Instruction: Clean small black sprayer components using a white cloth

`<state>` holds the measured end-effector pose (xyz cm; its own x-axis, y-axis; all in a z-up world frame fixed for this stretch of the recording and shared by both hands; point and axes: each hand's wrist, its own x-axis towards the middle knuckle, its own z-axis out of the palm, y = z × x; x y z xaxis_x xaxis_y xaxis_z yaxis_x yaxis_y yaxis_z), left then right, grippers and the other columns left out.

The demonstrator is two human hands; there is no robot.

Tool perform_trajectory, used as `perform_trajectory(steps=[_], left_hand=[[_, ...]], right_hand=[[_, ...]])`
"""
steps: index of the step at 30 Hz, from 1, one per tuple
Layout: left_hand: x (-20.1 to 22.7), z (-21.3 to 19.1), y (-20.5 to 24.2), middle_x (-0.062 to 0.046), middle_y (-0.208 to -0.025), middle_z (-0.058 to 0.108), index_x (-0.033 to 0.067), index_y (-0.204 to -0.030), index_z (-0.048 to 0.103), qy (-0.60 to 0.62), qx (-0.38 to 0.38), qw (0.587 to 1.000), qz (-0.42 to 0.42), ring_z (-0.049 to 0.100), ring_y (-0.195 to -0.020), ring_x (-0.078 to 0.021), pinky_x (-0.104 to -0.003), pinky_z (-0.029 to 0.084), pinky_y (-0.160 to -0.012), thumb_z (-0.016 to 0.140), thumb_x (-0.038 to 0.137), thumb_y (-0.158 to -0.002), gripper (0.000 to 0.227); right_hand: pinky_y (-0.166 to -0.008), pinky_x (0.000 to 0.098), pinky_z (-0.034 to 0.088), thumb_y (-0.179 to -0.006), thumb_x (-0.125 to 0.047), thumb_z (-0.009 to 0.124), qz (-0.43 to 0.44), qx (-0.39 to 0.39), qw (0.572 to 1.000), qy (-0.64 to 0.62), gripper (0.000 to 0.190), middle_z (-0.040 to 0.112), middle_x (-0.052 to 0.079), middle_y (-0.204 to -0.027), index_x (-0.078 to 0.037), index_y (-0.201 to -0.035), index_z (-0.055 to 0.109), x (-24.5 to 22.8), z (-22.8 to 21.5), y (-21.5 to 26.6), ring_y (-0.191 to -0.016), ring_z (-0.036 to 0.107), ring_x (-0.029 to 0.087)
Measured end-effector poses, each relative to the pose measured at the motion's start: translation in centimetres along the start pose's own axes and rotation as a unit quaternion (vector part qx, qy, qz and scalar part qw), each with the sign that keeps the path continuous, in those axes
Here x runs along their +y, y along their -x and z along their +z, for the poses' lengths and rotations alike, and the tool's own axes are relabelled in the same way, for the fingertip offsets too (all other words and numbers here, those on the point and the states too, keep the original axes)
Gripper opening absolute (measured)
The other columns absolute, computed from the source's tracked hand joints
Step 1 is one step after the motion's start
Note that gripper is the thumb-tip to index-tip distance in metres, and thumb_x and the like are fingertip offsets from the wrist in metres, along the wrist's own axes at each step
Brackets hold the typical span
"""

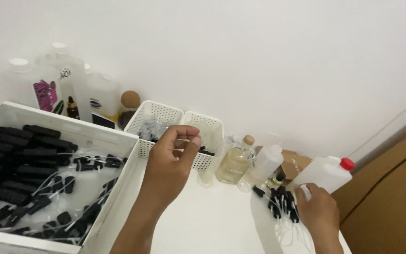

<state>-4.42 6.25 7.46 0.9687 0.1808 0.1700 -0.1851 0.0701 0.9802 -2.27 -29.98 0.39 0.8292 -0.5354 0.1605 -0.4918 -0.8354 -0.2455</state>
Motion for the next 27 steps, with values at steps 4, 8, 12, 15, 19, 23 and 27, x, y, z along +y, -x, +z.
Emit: perform_trajectory(steps=[4,8,12,15,19,23,27], left_hand=[[1.3,-2.7,1.5,0.006,-0.097,0.078,0.0181,-0.106,0.075,-0.068,0.064,0.994,0.063,0.069,-0.089,-0.007,-0.025,0.053,-0.08,0.065,0.027,-0.089,0.021],[1.1,-7.2,2.2,0.004,-0.102,0.079,0.0175,-0.106,0.074,-0.259,0.087,0.962,0.019,0.07,-0.09,-0.0121,-0.031,0.052,-0.084,0.061,0.033,-0.09,0.026],[-1.1,-11.5,0.9,0.004,-0.108,0.077,0.0206,-0.105,0.073,-0.474,0.033,0.874,-0.099,0.069,-0.103,-0.0193,-0.039,0.052,-0.087,0.051,0.031,-0.096,0.026],[-4.8,-14.1,-0.2,0.001,-0.118,0.073,0.0233,-0.108,0.07,-0.571,-0.06,0.799,-0.177,0.07,-0.104,-0.0242,-0.04,0.054,-0.084,0.045,0.025,-0.097,0.028],[-14.3,-18.8,-3.3,0.006,-0.118,0.068,0.032,-0.114,0.068,-0.635,-0.144,0.747,-0.137,0.065,-0.115,-0.0166,-0.037,0.051,-0.096,0.063,0.037,-0.091,0.025],[-12.7,-17.7,-2.9,-0.001,-0.125,0.069,0.0235,-0.114,0.072,-0.637,-0.195,0.708,-0.233,0.069,-0.107,-0.0201,-0.033,0.056,-0.086,0.067,0.039,-0.088,0.031],[-12.2,-17.3,-2.9,-0.002,-0.116,0.072,0.0205,-0.101,0.074,-0.643,-0.161,0.717,-0.213,0.069,-0.101,-0.0204,-0.034,0.055,-0.079,0.066,0.029,-0.087,0.018]], right_hand=[[-0.103,0.0461,0.045,-0.101,-0.059,0.041,-0.053,-0.005,0.996,-0.073,0.063,0.073,0.016,-0.124,-0.007,-0.119,0.072,-4.3,-3.3,2.8,-0.121,0.063,0.038],[-0.092,0.0373,0.044,-0.101,-0.039,0.048,-0.004,-0.063,0.921,-0.384,0.04,0.066,0.006,-0.129,-0.015,-0.124,0.071,-7.9,-5.0,5.1,-0.115,0.059,0.021],[-0.079,0.0355,0.048,-0.096,-0.014,0.055,-0.059,-0.082,0.858,-0.503,0.025,0.067,0.008,-0.115,-0.007,-0.117,0.067,-10.4,-4.6,5.1,-0.101,0.061,0.02],[-0.088,0.0327,0.04,-0.09,-0.016,0.058,-0.063,-0.12,0.851,-0.507,0.032,0.06,0.003,-0.115,-0.014,-0.123,0.062,-12.2,-4.6,5.1,-0.103,0.054,0.017],[-0.094,0.0312,0.049,-0.086,-0.002,0.05,-0.052,-0.16,0.78,-0.603,0.04,0.066,0.0,-0.148,-0.011,-0.125,0.054,-13.5,-4.9,6.2,-0.126,0.061,0.017],[-0.096,0.0307,0.05,-0.088,-0.002,0.05,-0.059,-0.152,0.788,-0.594,0.038,0.068,0.002,-0.139,-0.012,-0.124,0.058,-13.1,-5.6,6.1,-0.121,0.062,0.016],[-0.086,0.0325,0.049,-0.087,-0.003,0.049,-0.058,-0.161,0.771,-0.614,0.038,0.072,0.006,-0.131,-0.012,-0.122,0.058,-12.2,-5.5,5.3,-0.111,0.064,0.019]])
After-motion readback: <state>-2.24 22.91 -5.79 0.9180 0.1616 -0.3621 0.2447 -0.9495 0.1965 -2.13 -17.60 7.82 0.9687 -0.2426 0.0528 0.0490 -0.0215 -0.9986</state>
